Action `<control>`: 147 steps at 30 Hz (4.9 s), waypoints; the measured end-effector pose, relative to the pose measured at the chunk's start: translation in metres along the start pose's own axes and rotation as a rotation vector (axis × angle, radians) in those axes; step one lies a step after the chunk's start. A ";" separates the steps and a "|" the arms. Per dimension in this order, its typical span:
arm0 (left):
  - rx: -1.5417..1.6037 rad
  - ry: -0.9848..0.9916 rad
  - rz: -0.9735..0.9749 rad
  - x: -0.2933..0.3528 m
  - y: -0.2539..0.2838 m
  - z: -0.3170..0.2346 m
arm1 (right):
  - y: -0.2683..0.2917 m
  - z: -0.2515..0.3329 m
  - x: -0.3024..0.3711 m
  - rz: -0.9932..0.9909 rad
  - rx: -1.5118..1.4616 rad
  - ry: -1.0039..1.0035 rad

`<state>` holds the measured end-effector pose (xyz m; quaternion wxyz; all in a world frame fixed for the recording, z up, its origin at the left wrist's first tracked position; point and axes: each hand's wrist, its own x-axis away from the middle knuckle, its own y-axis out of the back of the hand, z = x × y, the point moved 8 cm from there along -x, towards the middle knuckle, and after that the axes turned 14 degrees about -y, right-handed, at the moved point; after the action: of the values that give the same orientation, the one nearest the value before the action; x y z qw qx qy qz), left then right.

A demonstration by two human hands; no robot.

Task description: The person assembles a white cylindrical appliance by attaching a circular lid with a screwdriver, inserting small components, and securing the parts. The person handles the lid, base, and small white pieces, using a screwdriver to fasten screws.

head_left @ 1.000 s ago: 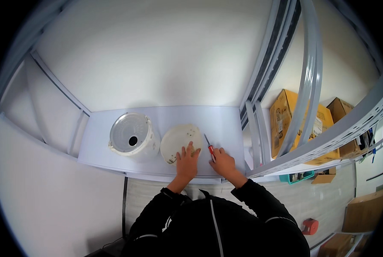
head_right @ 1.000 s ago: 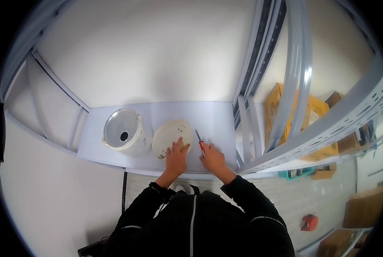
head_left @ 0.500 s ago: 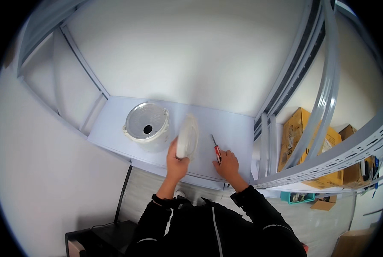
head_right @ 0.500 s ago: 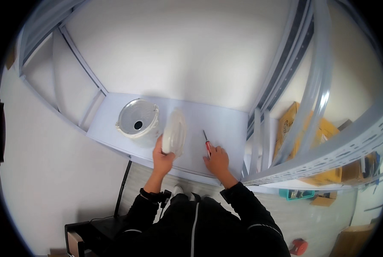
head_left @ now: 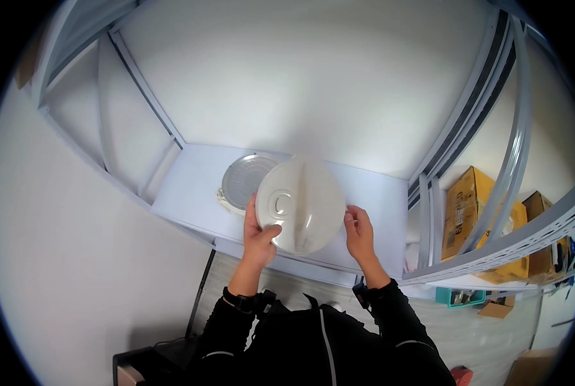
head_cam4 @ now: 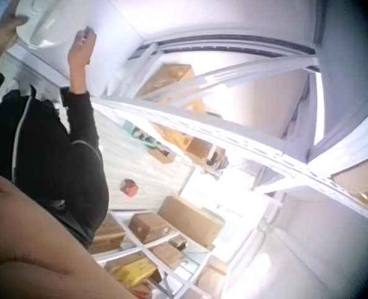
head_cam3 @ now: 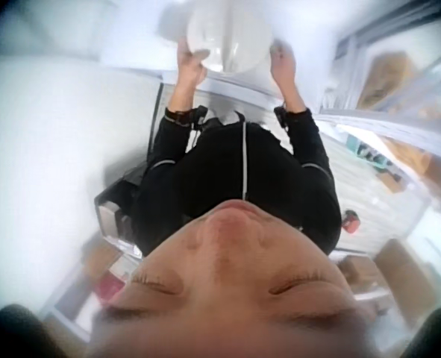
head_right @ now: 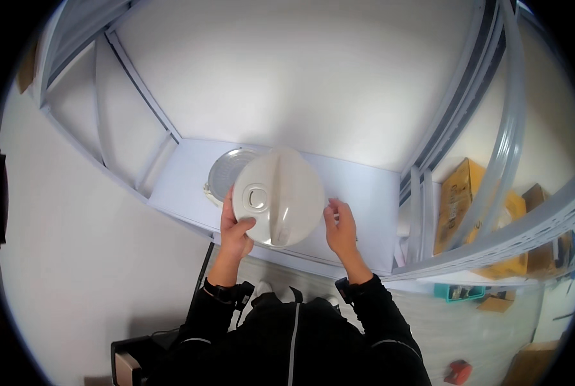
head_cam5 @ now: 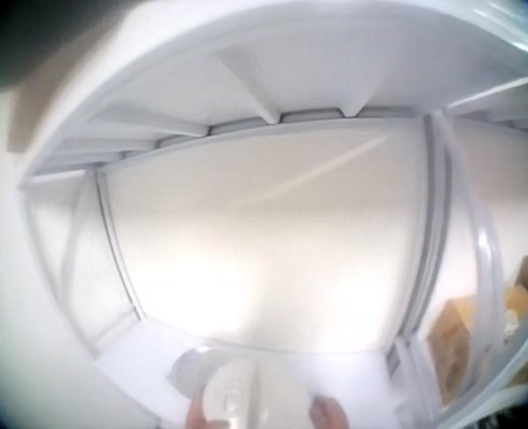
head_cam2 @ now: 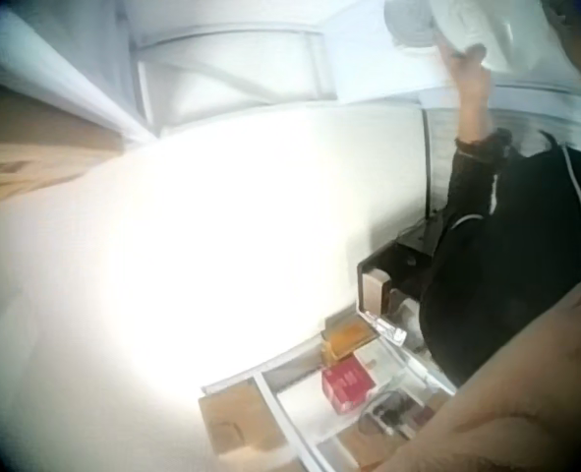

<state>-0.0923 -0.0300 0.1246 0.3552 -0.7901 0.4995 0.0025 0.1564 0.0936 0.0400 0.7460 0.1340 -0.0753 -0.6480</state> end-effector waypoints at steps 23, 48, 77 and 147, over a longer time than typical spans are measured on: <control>0.304 0.177 -0.178 -0.123 0.213 -0.060 | -0.178 0.111 0.036 -0.097 0.501 0.129; 0.326 0.174 -0.151 -0.128 0.218 -0.071 | -0.247 0.133 0.042 0.261 -0.121 -0.064; -0.775 -0.125 0.229 -0.091 0.216 -0.033 | -0.224 0.144 -0.034 -0.001 0.352 0.041; -0.313 0.107 0.280 -0.134 0.265 -0.003 | -0.208 0.160 0.000 0.046 0.792 -0.108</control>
<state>-0.3698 0.0075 0.0268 0.1974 -0.7575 0.6160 0.0877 -0.0868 0.0510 0.1307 0.6457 0.3753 -0.3616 -0.5581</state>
